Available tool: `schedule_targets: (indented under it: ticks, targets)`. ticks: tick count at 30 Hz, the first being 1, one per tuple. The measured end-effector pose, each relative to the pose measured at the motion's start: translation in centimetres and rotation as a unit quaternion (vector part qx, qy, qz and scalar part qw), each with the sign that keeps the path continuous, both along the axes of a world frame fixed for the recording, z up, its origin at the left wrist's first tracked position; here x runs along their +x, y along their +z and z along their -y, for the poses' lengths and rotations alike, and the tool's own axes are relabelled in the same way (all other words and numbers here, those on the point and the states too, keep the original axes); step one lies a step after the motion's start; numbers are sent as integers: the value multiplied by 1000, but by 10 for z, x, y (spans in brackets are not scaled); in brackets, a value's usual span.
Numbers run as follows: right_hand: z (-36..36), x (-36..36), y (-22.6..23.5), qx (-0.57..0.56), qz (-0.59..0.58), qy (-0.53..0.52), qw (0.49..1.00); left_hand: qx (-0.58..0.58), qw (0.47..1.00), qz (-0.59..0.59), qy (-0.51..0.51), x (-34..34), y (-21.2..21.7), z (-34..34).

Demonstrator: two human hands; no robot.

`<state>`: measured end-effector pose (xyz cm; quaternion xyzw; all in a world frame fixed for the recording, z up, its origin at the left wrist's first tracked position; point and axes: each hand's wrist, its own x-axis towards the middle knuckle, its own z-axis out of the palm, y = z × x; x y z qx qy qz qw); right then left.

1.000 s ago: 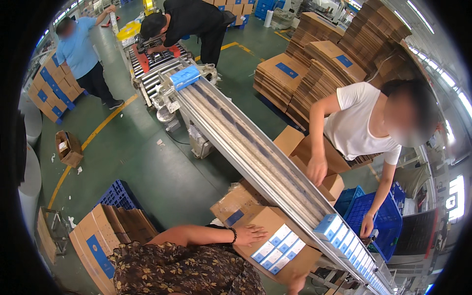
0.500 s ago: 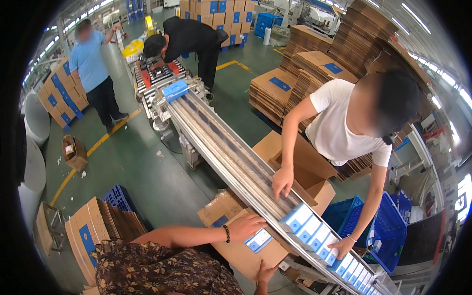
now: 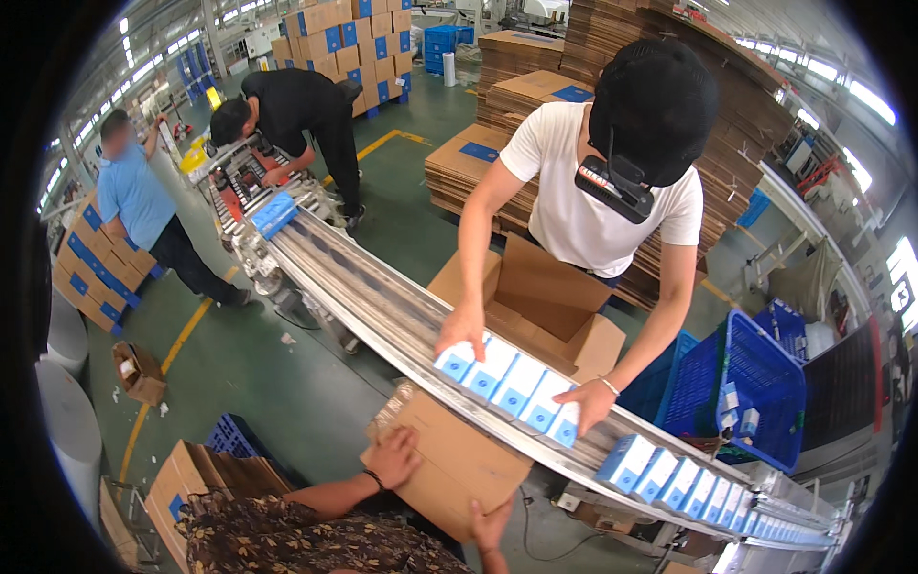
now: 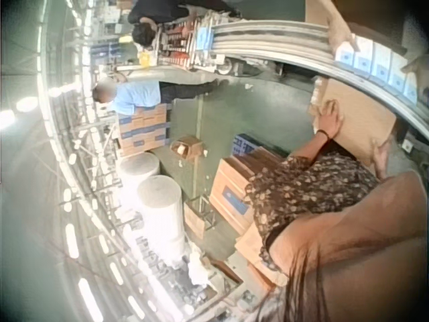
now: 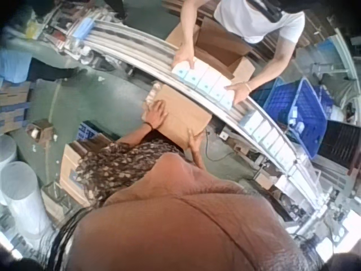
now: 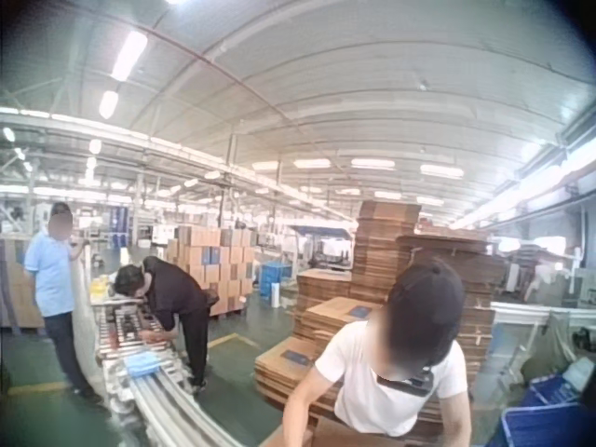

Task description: The person picks up boxes from a conveyor belt and places them into larger cardboard shipping containers, then moves the containers to a taping machine and stacks them onto a pallet.

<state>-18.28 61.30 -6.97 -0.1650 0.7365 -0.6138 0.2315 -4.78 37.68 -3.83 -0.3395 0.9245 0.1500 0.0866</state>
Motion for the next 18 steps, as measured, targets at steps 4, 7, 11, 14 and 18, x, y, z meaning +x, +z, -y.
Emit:
schedule_targets:
  ticks: [4,7,11,14,18]
  targets:
    - [15,18,-1,113,-173,30,978,46,975,-67,206,-3,-41,52]
    - [31,14,-12,123,-143,43,981,142,925,-12,352,5,-49,86]
    - [17,-20,-142,21,249,-108,962,193,917,-9,348,3,-40,116]
    - [17,-14,-177,-89,404,-149,898,221,911,-24,348,12,-34,137]
    - [70,11,-125,-30,347,-196,917,307,874,-56,373,50,-50,167]
